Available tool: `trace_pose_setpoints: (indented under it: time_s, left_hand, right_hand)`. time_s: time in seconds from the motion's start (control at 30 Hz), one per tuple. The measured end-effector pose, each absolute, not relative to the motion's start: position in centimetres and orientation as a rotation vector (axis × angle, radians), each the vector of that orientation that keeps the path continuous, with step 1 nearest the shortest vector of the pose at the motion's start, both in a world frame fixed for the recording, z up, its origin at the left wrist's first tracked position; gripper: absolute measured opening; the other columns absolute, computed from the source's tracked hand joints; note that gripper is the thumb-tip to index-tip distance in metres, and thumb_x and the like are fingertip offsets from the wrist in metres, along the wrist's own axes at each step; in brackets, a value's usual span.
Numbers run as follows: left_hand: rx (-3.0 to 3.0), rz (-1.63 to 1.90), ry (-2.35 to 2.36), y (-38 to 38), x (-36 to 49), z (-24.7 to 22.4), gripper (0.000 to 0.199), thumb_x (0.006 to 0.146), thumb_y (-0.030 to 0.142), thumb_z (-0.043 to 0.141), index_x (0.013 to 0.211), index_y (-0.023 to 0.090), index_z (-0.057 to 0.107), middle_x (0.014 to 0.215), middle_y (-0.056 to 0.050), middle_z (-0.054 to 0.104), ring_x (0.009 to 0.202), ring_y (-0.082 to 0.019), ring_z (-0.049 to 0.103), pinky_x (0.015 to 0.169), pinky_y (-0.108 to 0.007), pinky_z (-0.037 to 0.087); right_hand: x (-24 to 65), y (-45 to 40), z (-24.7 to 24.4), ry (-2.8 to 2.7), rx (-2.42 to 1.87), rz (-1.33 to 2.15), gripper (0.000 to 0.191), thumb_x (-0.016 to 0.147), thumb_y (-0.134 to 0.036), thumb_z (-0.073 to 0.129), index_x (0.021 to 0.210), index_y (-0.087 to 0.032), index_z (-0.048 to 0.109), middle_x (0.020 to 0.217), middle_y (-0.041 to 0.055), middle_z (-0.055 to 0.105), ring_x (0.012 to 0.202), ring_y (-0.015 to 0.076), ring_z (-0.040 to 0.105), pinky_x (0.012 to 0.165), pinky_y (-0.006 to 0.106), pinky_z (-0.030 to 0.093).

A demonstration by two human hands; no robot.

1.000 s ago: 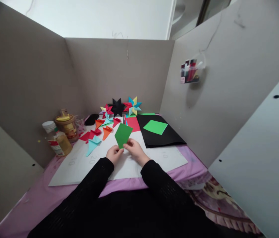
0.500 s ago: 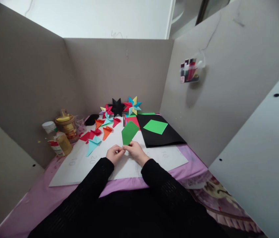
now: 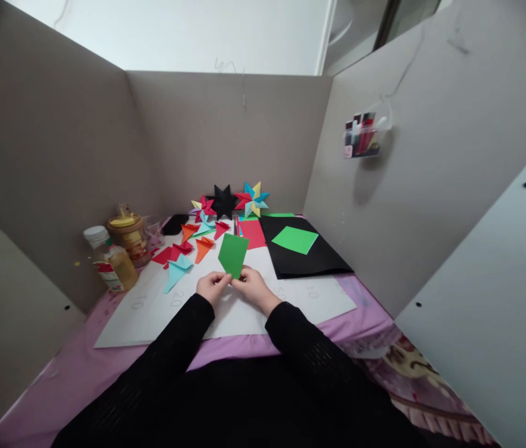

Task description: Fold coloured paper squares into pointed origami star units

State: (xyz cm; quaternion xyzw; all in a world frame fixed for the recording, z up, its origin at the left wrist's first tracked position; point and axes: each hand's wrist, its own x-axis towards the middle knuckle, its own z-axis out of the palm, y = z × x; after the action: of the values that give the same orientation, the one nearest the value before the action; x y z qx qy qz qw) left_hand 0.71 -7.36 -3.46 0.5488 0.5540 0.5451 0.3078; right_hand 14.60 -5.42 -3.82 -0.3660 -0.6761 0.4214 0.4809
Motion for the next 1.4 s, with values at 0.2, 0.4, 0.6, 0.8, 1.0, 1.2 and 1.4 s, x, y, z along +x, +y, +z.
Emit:
trace_pose_setpoints:
  time_s: [0.2,0.4,0.6,0.8,1.0,1.2,1.4]
  left_hand:
    - [1.344,1.474,1.4,-7.4,0.8,-3.2,0.018,0.058,0.035,0.067,0.056,0.017,0.066,0.056,0.0,0.063,0.059,-0.015,0.057,0.061,-0.027,0.045]
    - [1.171,1.587,1.355,-6.9,0.5,-3.7,0.023,0.058,0.038,0.069,0.061,0.015,0.066,0.059,0.0,0.063,0.058,-0.013,0.053,0.058,-0.025,0.043]
    - [0.939,1.734,1.32,-5.9,-0.5,-4.4,0.04,0.064,0.051,0.063,0.077,0.013,0.063,0.046,0.007,0.045,0.043,-0.006,0.036,0.042,-0.02,0.03]
    - [0.894,1.736,1.269,-5.5,-0.7,-4.6,0.047,0.062,0.057,0.062,0.078,0.013,0.059,0.046,0.01,0.037,0.039,-0.004,0.028,0.039,-0.019,0.022]
    - [1.029,1.61,1.276,-6.3,0.0,-4.2,0.039,0.06,0.053,0.066,0.064,0.014,0.06,0.048,0.006,0.046,0.041,-0.005,0.035,0.041,-0.02,0.028]
    - [1.16,1.478,1.241,-7.2,0.7,-3.6,0.032,0.049,0.043,0.075,0.048,0.015,0.06,0.044,0.004,0.05,0.045,-0.008,0.04,0.046,-0.021,0.032]
    - [0.988,1.684,1.273,-6.7,-0.3,-3.4,0.041,0.058,0.053,0.067,0.052,0.016,0.05,0.042,0.009,0.037,0.042,-0.005,0.03,0.043,-0.02,0.024]
  right_hand:
    - [14.7,-5.3,-4.0,-1.696,-0.93,0.932,0.012,0.07,-0.027,0.061,0.066,-0.016,0.06,0.066,-0.0007,0.052,0.061,0.0124,0.046,0.055,0.024,0.036]
    - [14.4,-5.7,-3.8,-1.754,-0.916,0.829,0.007,0.069,-0.022,0.059,0.065,-0.017,0.06,0.074,0.0023,0.054,0.067,0.0145,0.047,0.06,0.026,0.037]
    - [13.9,-5.9,-3.8,-1.812,-0.905,0.767,0.014,0.064,-0.015,0.059,0.054,-0.019,0.05,0.069,0.0001,0.049,0.066,0.0143,0.045,0.06,0.027,0.035]
    - [13.9,-5.8,-4.2,-1.816,-0.924,0.779,0.016,0.063,-0.014,0.058,0.052,-0.019,0.048,0.065,-0.0013,0.047,0.06,0.0126,0.043,0.056,0.025,0.033]
    - [14.0,-5.8,-4.0,-1.792,-0.906,0.867,0.006,0.066,-0.017,0.058,0.059,-0.016,0.059,0.076,0.0015,0.056,0.066,0.0135,0.05,0.058,0.024,0.037]
    - [14.0,-5.6,-4.0,-1.686,-0.936,0.96,0.015,0.072,-0.03,0.058,0.071,-0.015,0.062,0.067,0.0001,0.057,0.059,0.0127,0.048,0.054,0.024,0.037]
    - [14.3,-5.7,-3.6,-1.648,-0.918,0.993,0.014,0.067,-0.026,0.062,0.058,-0.017,0.056,0.061,-0.0025,0.051,0.058,0.0118,0.047,0.058,0.025,0.037]
